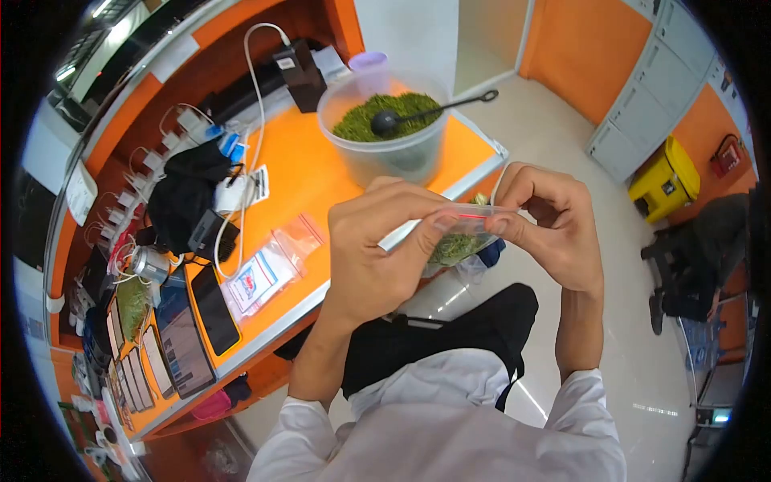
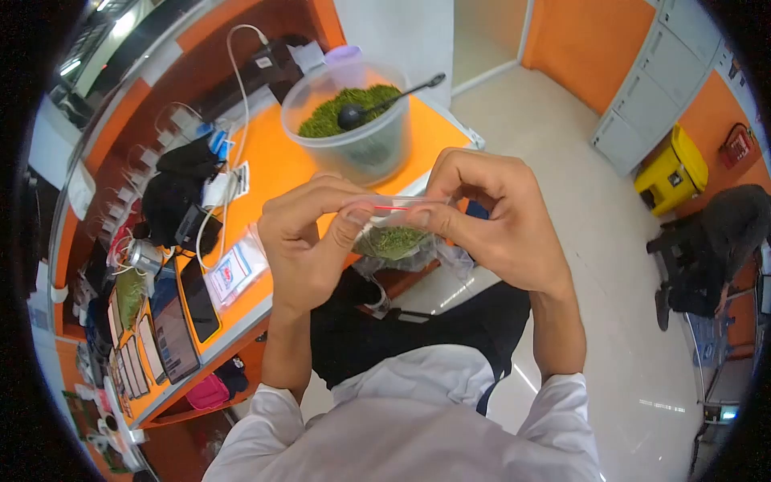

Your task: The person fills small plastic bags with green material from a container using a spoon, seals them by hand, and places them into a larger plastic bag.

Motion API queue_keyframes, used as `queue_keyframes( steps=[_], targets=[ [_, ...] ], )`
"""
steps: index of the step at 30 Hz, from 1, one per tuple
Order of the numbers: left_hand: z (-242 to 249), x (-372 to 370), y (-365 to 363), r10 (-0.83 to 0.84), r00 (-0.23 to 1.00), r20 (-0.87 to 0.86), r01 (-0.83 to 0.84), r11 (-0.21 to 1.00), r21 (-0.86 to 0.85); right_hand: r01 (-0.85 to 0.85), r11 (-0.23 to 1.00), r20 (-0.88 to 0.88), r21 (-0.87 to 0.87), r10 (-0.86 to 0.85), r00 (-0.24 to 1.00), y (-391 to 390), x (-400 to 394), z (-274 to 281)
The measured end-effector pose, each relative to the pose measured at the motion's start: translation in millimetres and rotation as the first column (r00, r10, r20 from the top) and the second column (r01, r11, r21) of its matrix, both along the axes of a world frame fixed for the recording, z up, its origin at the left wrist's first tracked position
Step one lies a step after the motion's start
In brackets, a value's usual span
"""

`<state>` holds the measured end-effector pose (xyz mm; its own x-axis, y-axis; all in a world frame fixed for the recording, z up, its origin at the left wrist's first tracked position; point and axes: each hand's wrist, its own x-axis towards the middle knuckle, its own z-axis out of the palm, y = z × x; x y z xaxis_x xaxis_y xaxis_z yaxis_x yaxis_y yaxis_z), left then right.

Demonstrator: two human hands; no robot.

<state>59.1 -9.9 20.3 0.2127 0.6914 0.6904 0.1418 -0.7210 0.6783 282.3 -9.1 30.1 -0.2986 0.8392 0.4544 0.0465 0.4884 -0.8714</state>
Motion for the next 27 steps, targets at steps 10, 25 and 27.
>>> queue_keyframes(
  steps=[10, 25, 27],
  targets=[
    [-167, 43, -7, -0.124, 0.958, -0.259, 0.01, 0.916, -0.402, 0.29, 0.948, 0.25, -0.128, -0.252, 0.935, -38, 66, -92],
    [-309, 21, 11, 0.034, 0.82, -0.571, -0.355, 0.812, -0.463, 0.313, 0.915, 0.365, -0.256, -0.208, 0.908, -7, 25, -176],
    [-304, 20, -8, 0.032, 0.888, -0.459, -0.295, 0.805, -0.515, 0.277, 0.95, 0.404, -0.142, -0.2, 0.893, 6, 0, -206]
  ],
)
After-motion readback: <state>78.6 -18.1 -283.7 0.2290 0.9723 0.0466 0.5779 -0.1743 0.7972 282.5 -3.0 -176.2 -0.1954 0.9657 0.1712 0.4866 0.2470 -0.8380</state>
